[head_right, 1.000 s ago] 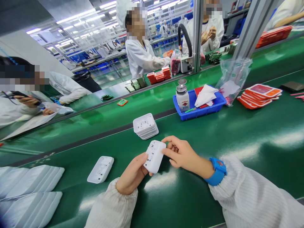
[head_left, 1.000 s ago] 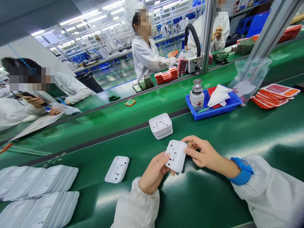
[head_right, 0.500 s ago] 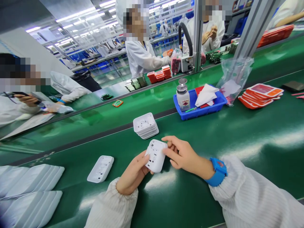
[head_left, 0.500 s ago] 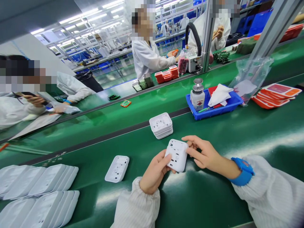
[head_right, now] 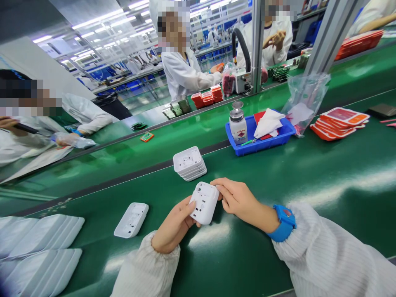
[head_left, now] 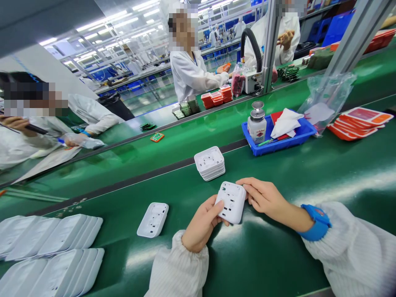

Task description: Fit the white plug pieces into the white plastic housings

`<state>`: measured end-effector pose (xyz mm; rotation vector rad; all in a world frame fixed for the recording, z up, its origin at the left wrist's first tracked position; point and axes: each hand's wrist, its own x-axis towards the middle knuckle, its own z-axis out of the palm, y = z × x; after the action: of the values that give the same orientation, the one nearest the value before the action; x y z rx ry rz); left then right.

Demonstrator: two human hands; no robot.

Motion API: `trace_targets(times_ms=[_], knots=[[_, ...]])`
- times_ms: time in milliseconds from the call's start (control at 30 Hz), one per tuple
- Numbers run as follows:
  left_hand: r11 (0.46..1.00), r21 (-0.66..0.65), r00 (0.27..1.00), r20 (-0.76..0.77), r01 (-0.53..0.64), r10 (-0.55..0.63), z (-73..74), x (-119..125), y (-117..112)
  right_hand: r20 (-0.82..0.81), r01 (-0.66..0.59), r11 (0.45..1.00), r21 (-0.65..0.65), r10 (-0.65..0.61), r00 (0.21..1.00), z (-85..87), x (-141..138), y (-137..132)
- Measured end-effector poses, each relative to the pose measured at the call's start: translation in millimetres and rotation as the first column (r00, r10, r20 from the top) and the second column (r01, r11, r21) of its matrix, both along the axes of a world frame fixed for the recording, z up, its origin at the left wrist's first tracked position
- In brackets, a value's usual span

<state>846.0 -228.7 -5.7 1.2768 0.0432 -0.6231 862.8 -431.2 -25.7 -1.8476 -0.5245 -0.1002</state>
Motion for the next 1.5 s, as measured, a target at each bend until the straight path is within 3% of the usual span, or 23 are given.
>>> trace_targets(times_ms=[200, 533, 1000, 1267, 1500], knots=[[1.0, 0.01, 1.0, -0.003, 0.0, 0.0, 0.8, -0.6, 0.2, -0.005, 0.045, 0.999, 0.01, -0.045, 0.999, 0.0, 0.8, 1.7], [1.0, 0.003, 1.0, -0.001, -0.001, 0.001, 1.9, -0.5, -0.5, -0.001, -0.042, 0.999, -0.007, 0.042, 0.999, 0.6, 0.4, -0.7], [0.997, -0.075, 1.0, -0.001, 0.016, -0.016, -4.9, 1.5, 3.7, -0.147, -0.127, 0.992, -0.006, 0.125, 0.981, 3.8, 2.0, -1.4], [0.996, -0.081, 0.999, -0.02, -0.036, 0.034, -4.7, 0.1, 2.3, -0.33, -0.153, 0.973, 0.171, 0.203, 0.922, -0.4, -3.1, 1.2], [0.972, -0.235, 0.996, -0.092, -0.004, -0.018, -6.9, 0.7, 2.2, -0.528, -0.062, 0.946, 0.317, 0.231, 0.817, -2.0, 5.3, 3.7]])
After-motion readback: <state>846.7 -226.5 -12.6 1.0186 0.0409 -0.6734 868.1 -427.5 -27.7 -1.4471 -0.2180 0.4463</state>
